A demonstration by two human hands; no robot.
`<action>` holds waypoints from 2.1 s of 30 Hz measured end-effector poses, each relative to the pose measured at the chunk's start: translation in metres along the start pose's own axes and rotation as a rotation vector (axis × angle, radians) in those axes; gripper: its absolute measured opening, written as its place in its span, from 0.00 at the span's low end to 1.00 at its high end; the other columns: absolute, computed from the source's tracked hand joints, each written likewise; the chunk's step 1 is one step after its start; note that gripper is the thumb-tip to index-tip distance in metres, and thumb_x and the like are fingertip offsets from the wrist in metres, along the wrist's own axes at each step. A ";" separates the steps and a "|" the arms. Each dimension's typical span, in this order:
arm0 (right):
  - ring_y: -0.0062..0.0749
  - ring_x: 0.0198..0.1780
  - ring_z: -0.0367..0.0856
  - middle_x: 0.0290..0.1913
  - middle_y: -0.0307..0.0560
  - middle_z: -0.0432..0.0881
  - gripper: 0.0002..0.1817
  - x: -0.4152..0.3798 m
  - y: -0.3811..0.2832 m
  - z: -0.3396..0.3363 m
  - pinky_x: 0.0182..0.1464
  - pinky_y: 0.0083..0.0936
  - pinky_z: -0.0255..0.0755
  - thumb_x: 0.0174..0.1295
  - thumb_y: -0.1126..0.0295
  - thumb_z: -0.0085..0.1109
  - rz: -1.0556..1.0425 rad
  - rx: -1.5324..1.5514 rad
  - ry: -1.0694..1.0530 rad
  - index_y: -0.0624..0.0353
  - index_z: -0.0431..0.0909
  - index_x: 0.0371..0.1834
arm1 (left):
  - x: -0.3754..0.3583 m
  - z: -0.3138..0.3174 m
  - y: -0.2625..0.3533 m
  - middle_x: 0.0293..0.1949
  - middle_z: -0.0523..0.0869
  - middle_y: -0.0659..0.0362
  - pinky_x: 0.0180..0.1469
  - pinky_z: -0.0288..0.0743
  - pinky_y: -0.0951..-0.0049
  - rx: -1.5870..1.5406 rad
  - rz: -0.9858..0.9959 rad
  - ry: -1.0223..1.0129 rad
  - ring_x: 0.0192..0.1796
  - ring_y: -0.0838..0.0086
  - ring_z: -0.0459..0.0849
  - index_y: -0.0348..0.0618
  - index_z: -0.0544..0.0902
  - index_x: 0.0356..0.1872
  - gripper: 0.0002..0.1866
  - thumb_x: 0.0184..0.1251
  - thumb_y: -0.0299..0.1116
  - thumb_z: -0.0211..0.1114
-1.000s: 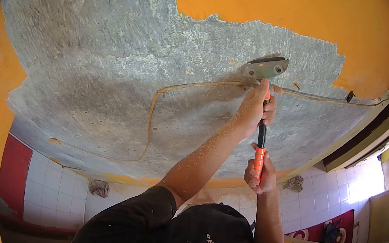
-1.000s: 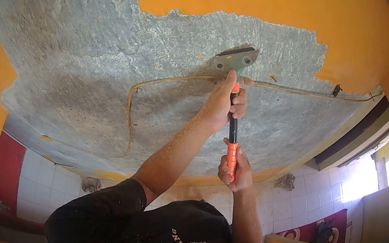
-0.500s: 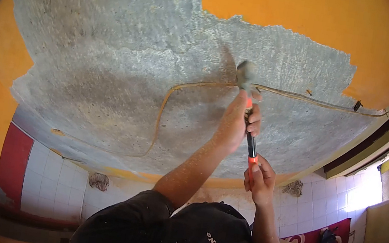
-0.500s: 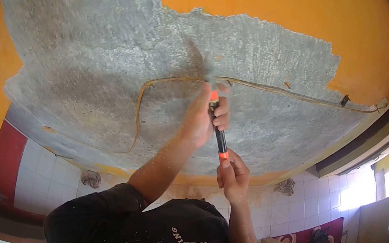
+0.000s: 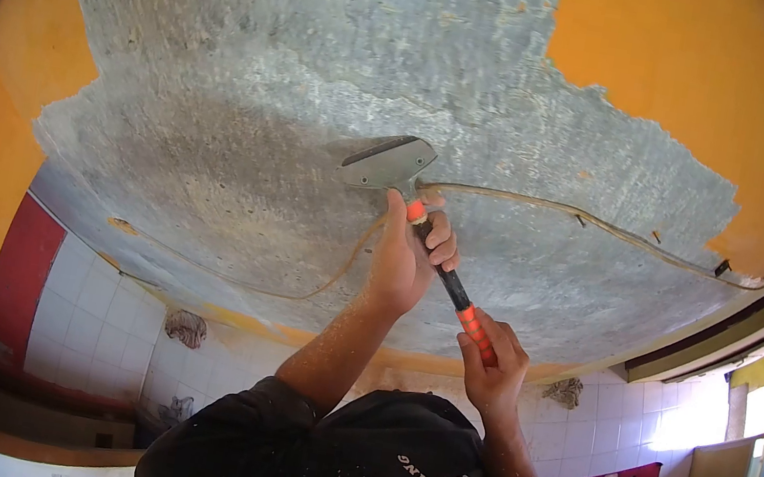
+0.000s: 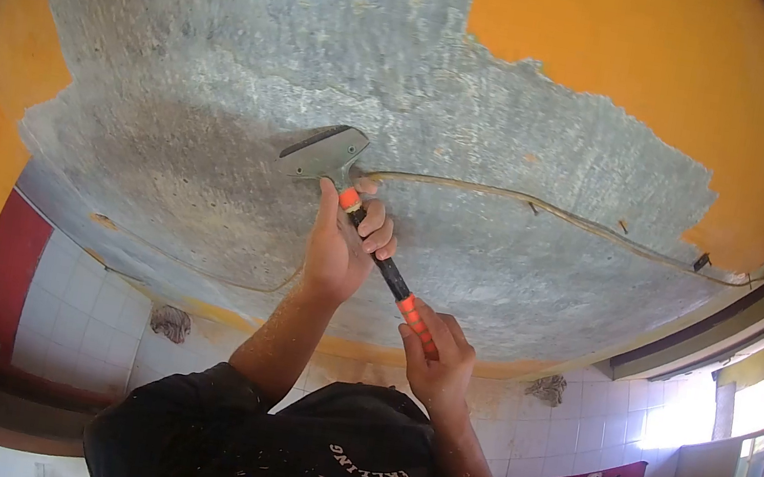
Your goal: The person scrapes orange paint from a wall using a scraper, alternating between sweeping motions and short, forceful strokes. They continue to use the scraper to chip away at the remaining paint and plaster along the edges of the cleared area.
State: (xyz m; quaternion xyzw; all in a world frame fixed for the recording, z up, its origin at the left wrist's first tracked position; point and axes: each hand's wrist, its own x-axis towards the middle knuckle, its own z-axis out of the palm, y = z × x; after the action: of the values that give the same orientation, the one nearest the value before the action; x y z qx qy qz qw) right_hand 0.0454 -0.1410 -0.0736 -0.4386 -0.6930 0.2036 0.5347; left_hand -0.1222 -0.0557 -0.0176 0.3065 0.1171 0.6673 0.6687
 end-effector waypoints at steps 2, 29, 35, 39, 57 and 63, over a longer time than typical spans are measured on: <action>0.31 0.29 0.79 0.35 0.52 0.84 0.21 0.000 -0.001 0.010 0.32 0.26 0.73 0.58 0.78 0.67 -0.010 -0.007 -0.012 0.64 0.79 0.56 | -0.002 -0.006 0.010 0.23 0.63 0.66 0.33 0.62 0.72 0.021 -0.037 0.012 0.24 0.78 0.62 0.50 0.72 0.48 0.29 0.78 0.64 0.33; 0.15 0.25 0.67 0.26 0.37 0.76 0.22 -0.036 -0.017 0.053 0.27 0.18 0.61 0.73 0.67 0.53 0.318 0.127 0.086 0.68 0.71 0.66 | 0.012 -0.026 0.014 0.22 0.67 0.66 0.33 0.68 0.68 0.045 -0.321 -0.213 0.24 0.77 0.67 0.43 0.72 0.42 0.32 0.76 0.65 0.36; 0.14 0.26 0.67 0.27 0.36 0.77 0.22 -0.042 -0.020 0.051 0.28 0.17 0.62 0.73 0.66 0.53 0.335 0.135 0.079 0.68 0.72 0.65 | 0.008 -0.027 0.015 0.22 0.64 0.67 0.34 0.67 0.69 0.087 -0.317 -0.246 0.25 0.78 0.66 0.49 0.75 0.42 0.33 0.74 0.68 0.36; 0.15 0.26 0.69 0.27 0.37 0.78 0.23 -0.044 -0.019 0.058 0.29 0.18 0.64 0.72 0.65 0.54 0.385 0.132 0.062 0.68 0.72 0.66 | 0.007 -0.028 0.017 0.22 0.67 0.66 0.32 0.68 0.68 0.069 -0.338 -0.223 0.23 0.77 0.67 0.42 0.72 0.43 0.33 0.76 0.66 0.37; 0.30 0.26 0.78 0.30 0.50 0.80 0.22 0.001 -0.070 0.014 0.28 0.23 0.68 0.56 0.83 0.65 -0.097 -0.411 0.503 0.65 0.80 0.57 | 0.065 0.078 0.033 0.30 0.72 0.64 0.42 0.70 0.65 0.005 -0.255 -0.470 0.33 0.75 0.72 0.45 0.72 0.50 0.19 0.80 0.50 0.48; 0.26 0.24 0.77 0.28 0.49 0.81 0.22 0.002 -0.094 0.001 0.27 0.21 0.68 0.56 0.82 0.66 -0.026 -0.403 0.482 0.64 0.81 0.56 | 0.067 0.082 0.032 0.28 0.67 0.68 0.38 0.64 0.74 -0.087 -0.295 -0.541 0.30 0.80 0.65 0.50 0.72 0.50 0.16 0.80 0.50 0.48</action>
State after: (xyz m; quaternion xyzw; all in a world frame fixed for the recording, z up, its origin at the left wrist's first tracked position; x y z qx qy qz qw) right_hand 0.0077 -0.1890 -0.0022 -0.5626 -0.5782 -0.0548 0.5884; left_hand -0.0970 -0.0148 0.0818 0.4238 -0.0508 0.4615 0.7777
